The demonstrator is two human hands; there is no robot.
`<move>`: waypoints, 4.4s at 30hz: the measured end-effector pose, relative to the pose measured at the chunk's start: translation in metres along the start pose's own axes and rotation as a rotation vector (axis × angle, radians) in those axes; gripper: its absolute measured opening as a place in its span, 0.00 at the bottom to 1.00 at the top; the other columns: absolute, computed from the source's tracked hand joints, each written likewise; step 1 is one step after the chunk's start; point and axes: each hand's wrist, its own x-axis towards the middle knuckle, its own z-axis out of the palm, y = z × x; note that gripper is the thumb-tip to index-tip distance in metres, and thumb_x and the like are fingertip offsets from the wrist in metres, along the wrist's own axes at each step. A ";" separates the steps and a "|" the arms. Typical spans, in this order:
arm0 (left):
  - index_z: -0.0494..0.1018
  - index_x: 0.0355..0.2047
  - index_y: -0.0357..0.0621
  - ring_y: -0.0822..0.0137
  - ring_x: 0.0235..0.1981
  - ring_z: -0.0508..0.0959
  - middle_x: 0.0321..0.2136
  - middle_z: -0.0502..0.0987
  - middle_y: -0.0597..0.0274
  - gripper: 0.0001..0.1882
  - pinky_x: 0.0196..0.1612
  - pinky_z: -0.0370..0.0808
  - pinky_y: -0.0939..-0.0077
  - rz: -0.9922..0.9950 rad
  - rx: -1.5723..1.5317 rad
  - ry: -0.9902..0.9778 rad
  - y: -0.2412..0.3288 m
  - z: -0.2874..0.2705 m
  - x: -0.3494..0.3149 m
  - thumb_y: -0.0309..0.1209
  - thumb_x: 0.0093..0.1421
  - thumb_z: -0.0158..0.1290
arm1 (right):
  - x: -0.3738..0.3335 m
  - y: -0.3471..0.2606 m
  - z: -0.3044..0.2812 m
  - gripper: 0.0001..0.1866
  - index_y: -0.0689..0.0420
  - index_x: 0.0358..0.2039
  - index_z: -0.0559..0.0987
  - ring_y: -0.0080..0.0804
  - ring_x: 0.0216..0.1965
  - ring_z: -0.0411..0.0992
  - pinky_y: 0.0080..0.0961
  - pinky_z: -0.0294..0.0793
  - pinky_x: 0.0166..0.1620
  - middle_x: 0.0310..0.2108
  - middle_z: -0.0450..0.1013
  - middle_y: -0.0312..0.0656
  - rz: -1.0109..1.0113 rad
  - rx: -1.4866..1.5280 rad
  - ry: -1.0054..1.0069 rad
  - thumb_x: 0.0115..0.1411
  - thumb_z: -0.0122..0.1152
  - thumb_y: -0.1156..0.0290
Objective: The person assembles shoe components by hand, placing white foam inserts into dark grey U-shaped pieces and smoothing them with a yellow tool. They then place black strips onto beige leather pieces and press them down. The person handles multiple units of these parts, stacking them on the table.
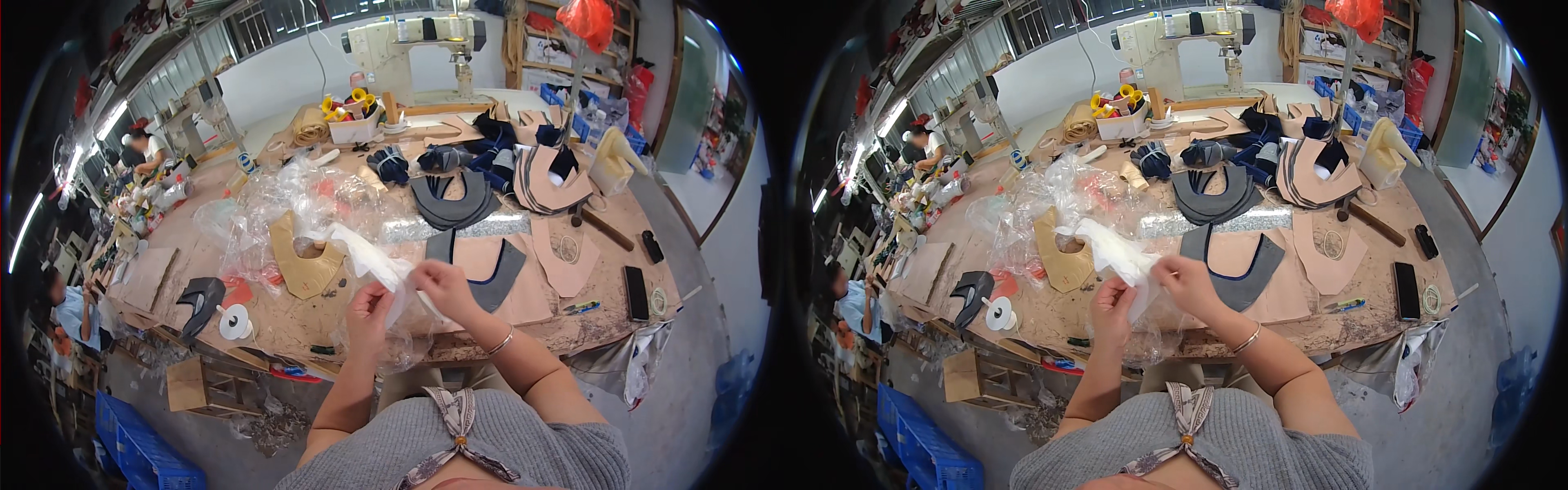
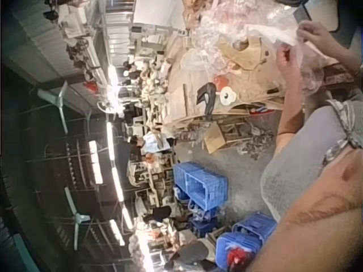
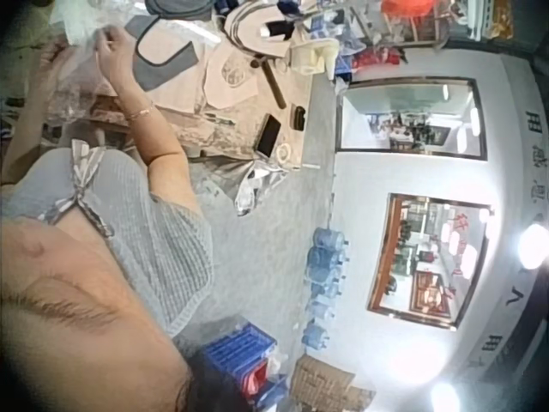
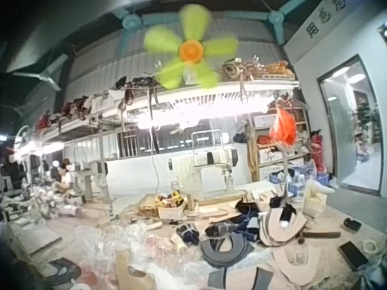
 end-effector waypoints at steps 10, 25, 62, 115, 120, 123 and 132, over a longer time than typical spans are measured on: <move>0.61 0.56 0.38 0.67 0.45 0.74 0.48 0.72 0.55 0.28 0.49 0.72 0.73 -0.046 -0.092 0.104 0.017 -0.010 0.001 0.24 0.57 0.57 | -0.013 0.030 0.053 0.06 0.57 0.34 0.77 0.17 0.33 0.71 0.18 0.73 0.42 0.32 0.74 0.31 0.398 0.718 0.000 0.62 0.61 0.69; 0.69 0.48 0.35 0.65 0.37 0.79 0.38 0.78 0.53 0.23 0.40 0.75 0.72 0.214 0.515 0.124 0.009 -0.010 -0.010 0.25 0.52 0.60 | -0.016 0.027 0.052 0.05 0.58 0.34 0.77 0.20 0.35 0.73 0.18 0.73 0.43 0.33 0.75 0.34 0.445 0.828 0.045 0.60 0.62 0.71; 0.72 0.45 0.35 0.73 0.38 0.78 0.39 0.79 0.61 0.14 0.41 0.75 0.78 0.027 0.125 0.109 -0.006 -0.023 0.002 0.22 0.57 0.57 | -0.029 0.048 0.051 0.06 0.59 0.36 0.75 0.25 0.40 0.72 0.24 0.74 0.48 0.38 0.75 0.38 0.469 1.045 0.069 0.66 0.53 0.71; 0.66 0.55 0.38 0.64 0.42 0.78 0.45 0.76 0.54 0.32 0.45 0.75 0.71 -0.676 -0.597 -0.572 -0.029 0.045 -0.017 0.55 0.67 0.40 | -0.063 -0.036 -0.103 0.04 0.60 0.36 0.76 0.23 0.24 0.74 0.19 0.74 0.30 0.21 0.73 0.34 0.202 -0.021 -0.308 0.62 0.57 0.74; 0.71 0.49 0.38 0.71 0.39 0.77 0.38 0.78 0.63 0.15 0.43 0.76 0.75 -0.398 -0.053 -0.400 -0.040 0.060 -0.019 0.30 0.64 0.53 | -0.084 -0.037 -0.117 0.08 0.62 0.36 0.77 0.23 0.29 0.76 0.21 0.76 0.34 0.29 0.77 0.36 0.173 -0.420 -0.449 0.60 0.62 0.70; 0.72 0.48 0.37 0.73 0.38 0.77 0.39 0.78 0.63 0.14 0.42 0.76 0.76 -0.492 -0.258 -0.302 -0.035 0.075 -0.024 0.30 0.65 0.51 | -0.096 -0.023 -0.113 0.10 0.60 0.34 0.77 0.18 0.26 0.73 0.20 0.72 0.29 0.26 0.76 0.35 0.273 -0.048 -0.191 0.56 0.67 0.68; 0.77 0.42 0.40 0.80 0.26 0.74 0.26 0.79 0.68 0.13 0.29 0.71 0.83 -0.228 0.338 -0.352 -0.045 0.068 0.024 0.29 0.56 0.61 | -0.067 0.031 -0.120 0.14 0.59 0.34 0.71 0.16 0.28 0.70 0.14 0.70 0.31 0.25 0.72 0.33 0.384 -0.103 0.196 0.51 0.70 0.75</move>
